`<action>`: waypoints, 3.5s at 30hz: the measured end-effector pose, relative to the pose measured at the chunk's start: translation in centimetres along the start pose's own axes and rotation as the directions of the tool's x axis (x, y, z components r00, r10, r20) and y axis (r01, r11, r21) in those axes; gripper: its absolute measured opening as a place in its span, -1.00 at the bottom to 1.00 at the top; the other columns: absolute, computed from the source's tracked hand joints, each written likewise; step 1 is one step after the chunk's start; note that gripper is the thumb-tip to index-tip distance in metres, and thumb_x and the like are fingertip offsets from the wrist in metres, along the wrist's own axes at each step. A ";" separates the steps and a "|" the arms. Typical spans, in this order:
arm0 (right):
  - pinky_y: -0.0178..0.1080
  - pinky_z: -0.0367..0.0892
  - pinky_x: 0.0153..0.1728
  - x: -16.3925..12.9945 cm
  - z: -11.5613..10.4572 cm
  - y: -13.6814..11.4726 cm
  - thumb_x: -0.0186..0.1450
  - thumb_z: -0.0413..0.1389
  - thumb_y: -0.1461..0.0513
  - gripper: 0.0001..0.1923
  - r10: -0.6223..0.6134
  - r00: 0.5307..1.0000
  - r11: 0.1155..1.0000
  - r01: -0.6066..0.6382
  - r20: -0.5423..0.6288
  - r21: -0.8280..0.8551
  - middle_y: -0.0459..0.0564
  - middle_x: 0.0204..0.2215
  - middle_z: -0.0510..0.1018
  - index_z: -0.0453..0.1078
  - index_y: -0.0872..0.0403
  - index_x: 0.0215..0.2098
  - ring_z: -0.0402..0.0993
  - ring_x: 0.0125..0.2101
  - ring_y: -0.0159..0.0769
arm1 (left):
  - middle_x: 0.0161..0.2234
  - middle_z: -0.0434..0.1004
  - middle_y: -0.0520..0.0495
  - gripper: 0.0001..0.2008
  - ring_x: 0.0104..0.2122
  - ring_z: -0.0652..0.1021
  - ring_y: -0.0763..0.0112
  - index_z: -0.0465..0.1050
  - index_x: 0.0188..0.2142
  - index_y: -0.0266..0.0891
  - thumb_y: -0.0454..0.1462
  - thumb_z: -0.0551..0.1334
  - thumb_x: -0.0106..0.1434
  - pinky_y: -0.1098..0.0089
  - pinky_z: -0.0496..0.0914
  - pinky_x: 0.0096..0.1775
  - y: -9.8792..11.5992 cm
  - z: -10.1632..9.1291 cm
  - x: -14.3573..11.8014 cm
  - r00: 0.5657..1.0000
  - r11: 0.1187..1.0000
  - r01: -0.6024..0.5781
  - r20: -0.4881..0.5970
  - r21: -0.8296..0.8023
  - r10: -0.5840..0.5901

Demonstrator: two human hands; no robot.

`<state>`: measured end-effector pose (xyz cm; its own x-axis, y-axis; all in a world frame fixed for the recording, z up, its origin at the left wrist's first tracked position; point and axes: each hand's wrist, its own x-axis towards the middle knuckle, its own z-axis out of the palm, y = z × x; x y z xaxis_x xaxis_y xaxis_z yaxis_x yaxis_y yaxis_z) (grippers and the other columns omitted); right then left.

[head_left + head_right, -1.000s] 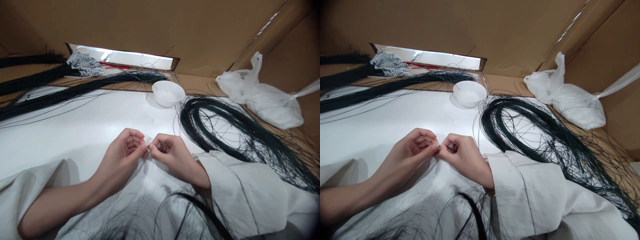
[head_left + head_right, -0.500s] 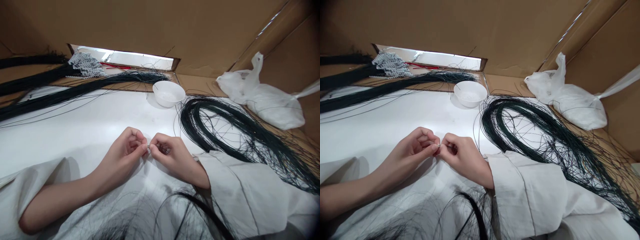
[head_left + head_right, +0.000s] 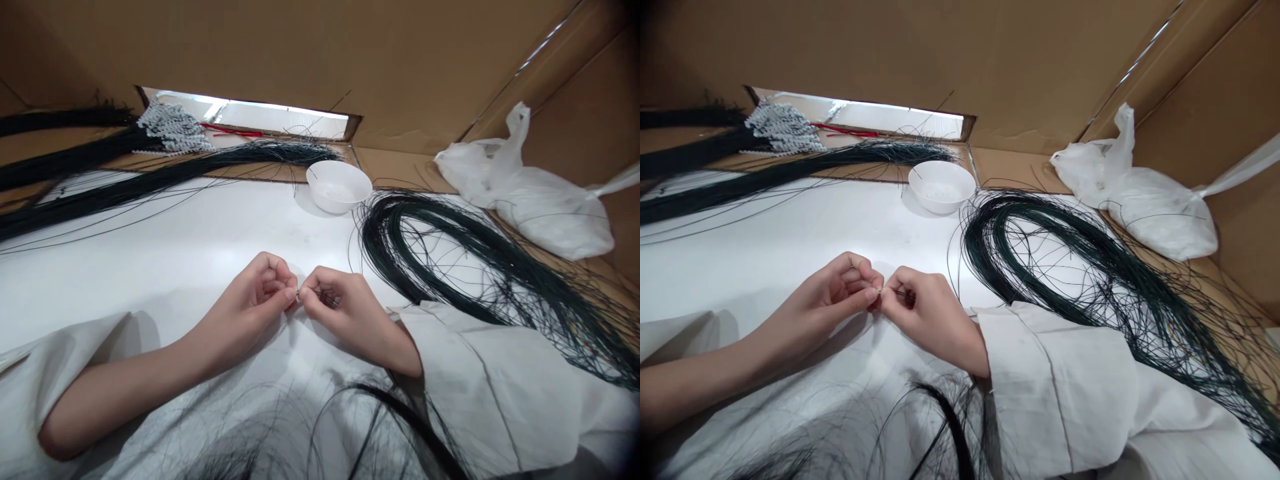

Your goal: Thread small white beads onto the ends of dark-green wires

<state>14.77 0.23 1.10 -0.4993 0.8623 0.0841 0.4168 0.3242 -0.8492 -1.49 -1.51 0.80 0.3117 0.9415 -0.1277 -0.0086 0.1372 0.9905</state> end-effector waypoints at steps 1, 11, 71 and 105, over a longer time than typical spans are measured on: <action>-0.41 0.11 -0.52 0.0 0.0 0.0 0.23 -0.04 0.26 -0.83 0.002 1.000 1.000 -0.002 0.003 0.000 -0.15 -0.57 0.39 0.27 0.12 -0.49 0.25 -0.54 -0.50 | -0.38 0.30 0.08 -0.91 -0.39 0.36 0.54 0.14 -0.31 -0.18 -0.32 0.10 0.23 0.45 0.22 -0.36 0.0 0.0 0.1 1.000 1.000 -0.003 0.005 -0.007 0.003; -0.40 0.12 -0.52 0.0 -0.2 -0.1 0.24 -0.06 0.27 -0.83 0.030 0.998 1.000 -0.030 0.055 0.009 -0.15 -0.58 0.37 0.26 0.12 -0.50 0.26 -0.54 -0.50 | -0.45 0.24 0.10 -0.81 -0.45 0.30 0.59 0.04 -0.45 -0.21 -0.39 0.07 0.24 0.49 0.18 -0.39 0.2 -0.3 0.3 0.995 0.992 -0.015 0.093 -0.124 0.027; -0.43 0.09 -0.59 0.4 -0.1 -0.1 0.13 -0.04 0.33 -0.85 0.182 0.980 0.951 -0.197 0.083 0.239 -0.16 -0.67 0.34 0.23 0.14 -0.59 0.22 -0.63 -0.53 | -0.49 0.47 0.00 -0.89 -0.47 0.44 0.47 0.40 -0.36 -0.24 -0.25 0.16 0.17 0.47 0.28 -0.42 0.5 0.0 -0.2 0.995 0.973 0.057 -0.089 0.222 -0.038; -0.39 0.19 -0.50 0.4 -0.3 0.5 0.29 -0.08 0.22 -0.80 0.097 0.979 0.984 -0.122 0.180 0.129 -0.11 -0.61 0.45 0.23 0.12 -0.46 0.33 -0.57 -0.47 | -0.40 0.50 0.04 -0.89 -0.38 0.49 0.45 0.37 -0.36 -0.20 -0.24 0.10 0.19 0.46 0.37 -0.33 0.2 -0.3 -0.5 0.988 0.851 -0.063 -0.086 0.522 0.126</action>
<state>14.99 0.83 0.90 -0.5851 0.8054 -0.0945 0.3727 0.1636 -0.9134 -1.95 -1.87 1.07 0.2252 0.9743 -0.0055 0.4687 -0.1034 0.8773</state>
